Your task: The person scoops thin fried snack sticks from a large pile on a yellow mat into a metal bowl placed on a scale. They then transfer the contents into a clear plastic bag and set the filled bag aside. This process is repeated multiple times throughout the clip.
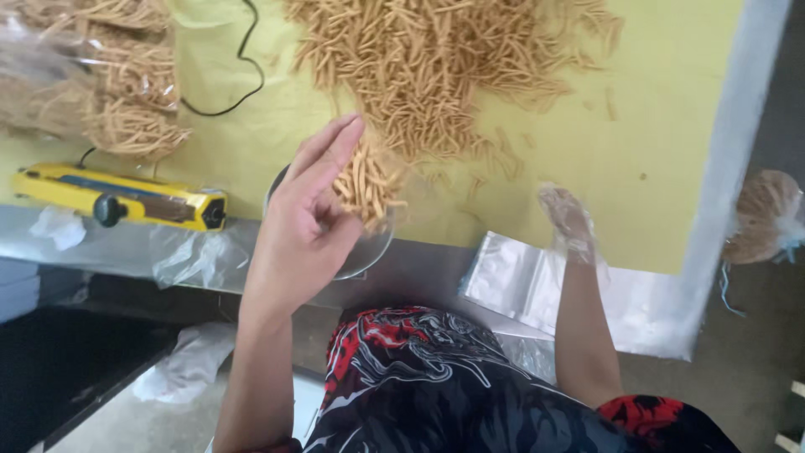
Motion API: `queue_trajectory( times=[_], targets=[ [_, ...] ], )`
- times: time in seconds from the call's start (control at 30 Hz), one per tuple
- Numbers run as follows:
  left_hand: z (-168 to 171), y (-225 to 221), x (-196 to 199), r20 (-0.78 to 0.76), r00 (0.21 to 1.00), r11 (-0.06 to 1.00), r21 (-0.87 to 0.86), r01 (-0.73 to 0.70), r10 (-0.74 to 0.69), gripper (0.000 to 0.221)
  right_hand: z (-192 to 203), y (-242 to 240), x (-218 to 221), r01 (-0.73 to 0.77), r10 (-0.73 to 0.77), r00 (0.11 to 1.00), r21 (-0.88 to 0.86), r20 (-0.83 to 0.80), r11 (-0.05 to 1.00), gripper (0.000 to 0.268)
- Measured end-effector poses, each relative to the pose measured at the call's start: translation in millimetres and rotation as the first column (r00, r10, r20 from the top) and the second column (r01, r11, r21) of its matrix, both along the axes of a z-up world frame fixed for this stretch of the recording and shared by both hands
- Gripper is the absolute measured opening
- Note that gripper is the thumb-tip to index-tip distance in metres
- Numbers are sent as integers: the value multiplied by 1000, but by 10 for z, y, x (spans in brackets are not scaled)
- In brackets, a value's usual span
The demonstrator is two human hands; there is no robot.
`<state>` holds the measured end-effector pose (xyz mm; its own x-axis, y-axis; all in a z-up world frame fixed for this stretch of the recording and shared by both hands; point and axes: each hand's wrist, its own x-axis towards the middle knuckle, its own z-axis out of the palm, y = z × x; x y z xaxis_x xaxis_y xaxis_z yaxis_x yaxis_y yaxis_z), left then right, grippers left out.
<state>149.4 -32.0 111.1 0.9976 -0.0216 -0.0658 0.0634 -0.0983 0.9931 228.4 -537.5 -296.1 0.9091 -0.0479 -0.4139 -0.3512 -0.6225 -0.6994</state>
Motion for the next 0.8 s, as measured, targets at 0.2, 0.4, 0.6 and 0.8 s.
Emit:
queue_trajectory(
  times=[0.2, 0.4, 0.6, 0.8],
  targets=[
    [-879, 408, -296, -64, 965, 961, -99, -258, 253, 76, -47, 99, 114, -67, 66, 991, 6, 115, 998, 40],
    [-1637, 289, -356, -105, 984, 989, 35, -142, 145, 84, -140, 319, 662, 25, -36, 986, 71, 163, 997, 32],
    [-1546, 317, -483, -47, 994, 994, -34, -101, 99, 81, -163, 591, 1061, -139, 266, 893, -340, 364, 930, 32],
    [-1571, 94, -337, -52, 998, 955, 295, -24, 41, 82, -396, 1477, 1388, -127, 116, 982, 70, 147, 989, 38]
  ],
)
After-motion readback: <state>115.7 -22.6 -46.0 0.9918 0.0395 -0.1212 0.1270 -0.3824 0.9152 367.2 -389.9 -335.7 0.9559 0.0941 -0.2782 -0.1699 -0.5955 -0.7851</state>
